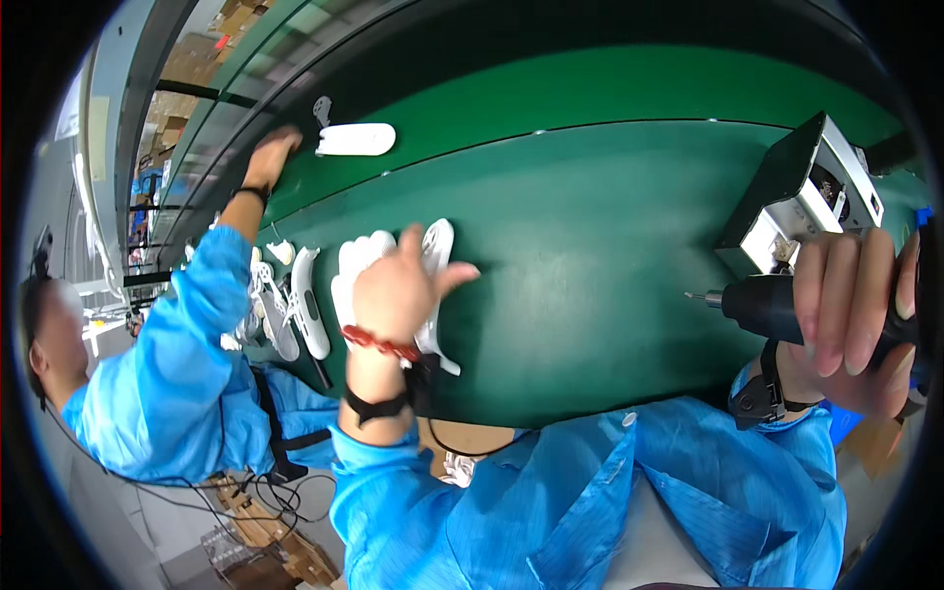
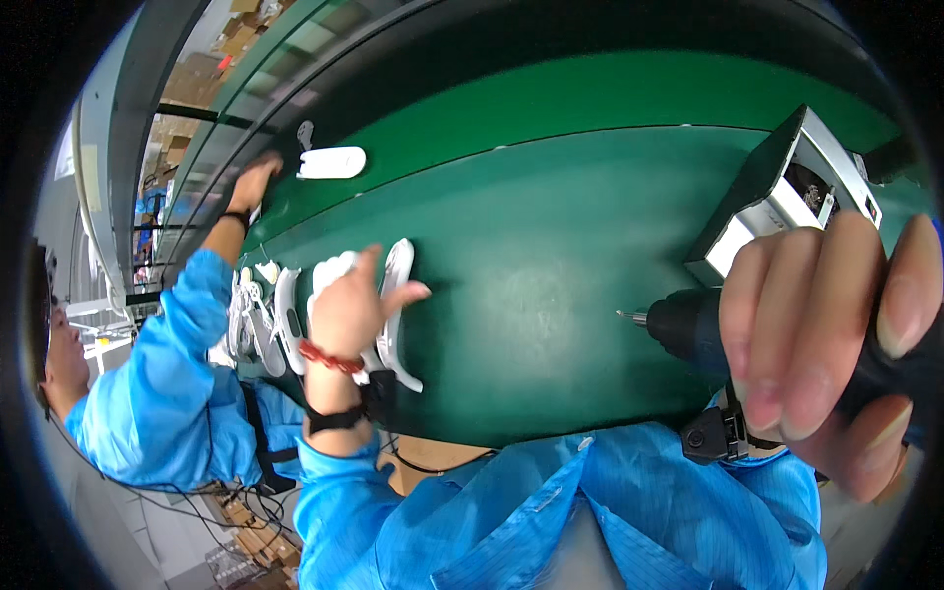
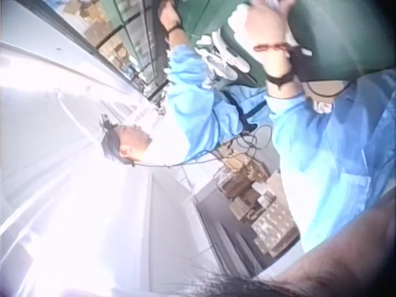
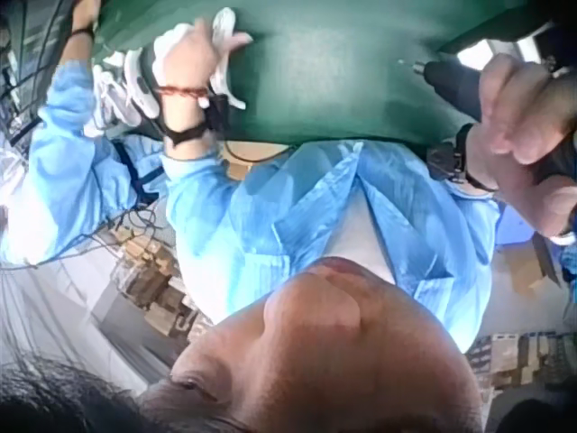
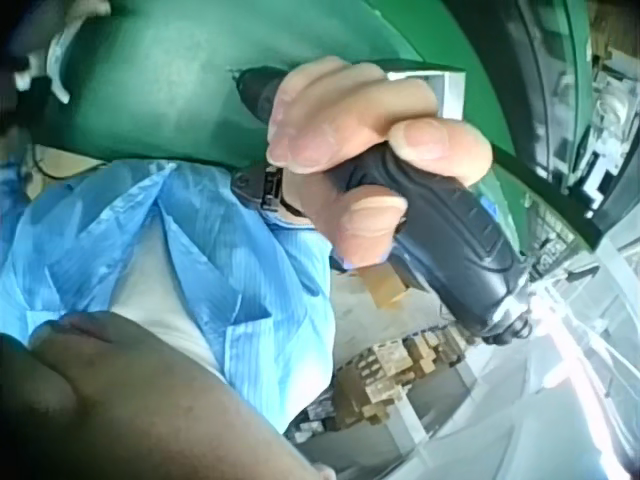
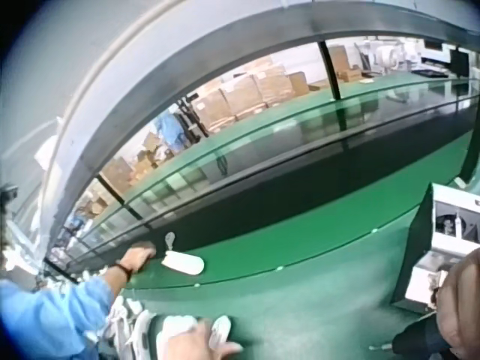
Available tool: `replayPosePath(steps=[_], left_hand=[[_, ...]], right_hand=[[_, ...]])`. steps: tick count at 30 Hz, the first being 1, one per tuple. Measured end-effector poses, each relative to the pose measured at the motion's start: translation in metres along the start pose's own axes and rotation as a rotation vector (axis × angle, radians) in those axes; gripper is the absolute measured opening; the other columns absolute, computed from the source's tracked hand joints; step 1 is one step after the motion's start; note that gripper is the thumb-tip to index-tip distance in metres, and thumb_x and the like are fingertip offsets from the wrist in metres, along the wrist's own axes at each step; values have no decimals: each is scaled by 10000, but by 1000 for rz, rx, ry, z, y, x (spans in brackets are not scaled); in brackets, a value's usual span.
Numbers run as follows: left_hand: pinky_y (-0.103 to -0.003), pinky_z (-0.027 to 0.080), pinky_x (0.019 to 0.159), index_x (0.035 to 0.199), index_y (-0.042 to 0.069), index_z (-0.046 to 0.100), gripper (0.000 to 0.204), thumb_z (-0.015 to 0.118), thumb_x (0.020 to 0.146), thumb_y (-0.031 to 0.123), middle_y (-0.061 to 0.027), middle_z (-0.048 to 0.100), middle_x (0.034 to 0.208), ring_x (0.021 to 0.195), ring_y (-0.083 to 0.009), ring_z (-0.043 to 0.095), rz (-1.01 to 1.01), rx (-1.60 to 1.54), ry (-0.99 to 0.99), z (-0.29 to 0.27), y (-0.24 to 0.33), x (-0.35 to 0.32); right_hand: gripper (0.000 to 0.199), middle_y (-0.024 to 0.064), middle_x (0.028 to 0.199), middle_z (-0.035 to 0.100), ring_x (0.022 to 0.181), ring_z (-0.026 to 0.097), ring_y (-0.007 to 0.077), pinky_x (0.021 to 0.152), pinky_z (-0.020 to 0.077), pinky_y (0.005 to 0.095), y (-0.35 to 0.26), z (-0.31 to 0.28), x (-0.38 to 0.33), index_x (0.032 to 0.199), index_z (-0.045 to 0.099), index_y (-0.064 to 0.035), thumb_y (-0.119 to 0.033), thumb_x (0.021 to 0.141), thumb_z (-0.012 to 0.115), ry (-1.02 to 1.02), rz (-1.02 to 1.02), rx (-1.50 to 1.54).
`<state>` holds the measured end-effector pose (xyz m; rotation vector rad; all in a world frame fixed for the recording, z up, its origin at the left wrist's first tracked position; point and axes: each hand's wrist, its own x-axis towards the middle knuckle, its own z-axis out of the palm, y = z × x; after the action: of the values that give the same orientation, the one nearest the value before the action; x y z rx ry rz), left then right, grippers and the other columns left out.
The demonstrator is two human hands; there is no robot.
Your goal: Use an electric screwdriver to assemble plastic components of a handheld electronic device on a manufacturing assembly line.
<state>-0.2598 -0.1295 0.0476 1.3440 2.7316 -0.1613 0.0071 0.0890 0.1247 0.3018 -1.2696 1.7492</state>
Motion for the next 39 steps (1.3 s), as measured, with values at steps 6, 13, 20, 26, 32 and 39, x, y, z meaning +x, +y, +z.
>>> replayPosePath(steps=[6, 13, 20, 26, 32, 39], left_hand=[[-429, 500, 825, 1226, 80, 566, 509, 691, 736, 25, -160, 570, 1096, 933, -373, 589, 121, -413, 175, 37, 67, -68], [-383, 444, 836, 1216, 138, 602, 552, 746, 683, 113, -82, 567, 1141, 1023, -266, 561, 798, -358, 240, 26, 146, -83], [-364, 381, 647, 1094, 48, 598, 700, 775, 584, 494, -52, 581, 867, 738, -232, 556, 585, -431, 190, 47, 154, -77], [-358, 383, 627, 1049, 50, 618, 650, 783, 586, 476, -45, 588, 838, 713, -230, 557, 565, -464, 224, 49, 157, -76], [-355, 380, 626, 1031, 55, 627, 614, 785, 599, 461, -36, 594, 831, 714, -223, 558, 554, -489, 197, 52, 155, -74], [-353, 378, 623, 1022, 58, 631, 588, 784, 612, 451, -32, 592, 823, 719, -220, 561, 554, -510, 187, 53, 153, -73]], right_hand=[[307, -7, 769, 579, 586, 559, 66, 584, 442, 217, -19, -9, -4, 1000, 423, -99, -221, 851, 662, -108, 148, 133], [317, 13, 742, 531, 548, 495, 101, 552, 427, 262, -13, -4, -33, 992, 411, -105, -360, 913, 582, -163, 163, -71], [292, 36, 678, 524, 479, 475, 127, 481, 410, 283, 4, 3, -79, 1026, 437, -83, -321, 919, 569, 129, 308, -403], [273, 53, 690, 520, 510, 486, 141, 496, 408, 299, 13, -7, -83, 1030, 442, -71, -297, 931, 557, 125, 316, -393], [197, 123, 665, 581, 520, 526, 120, 496, 461, 267, 30, -15, -89, 982, 454, 0, -134, 902, 573, 146, 274, -300], [192, 120, 658, 575, 517, 521, 124, 490, 453, 268, 36, -17, -91, 980, 455, -4, -132, 895, 570, 174, 278, -287]])
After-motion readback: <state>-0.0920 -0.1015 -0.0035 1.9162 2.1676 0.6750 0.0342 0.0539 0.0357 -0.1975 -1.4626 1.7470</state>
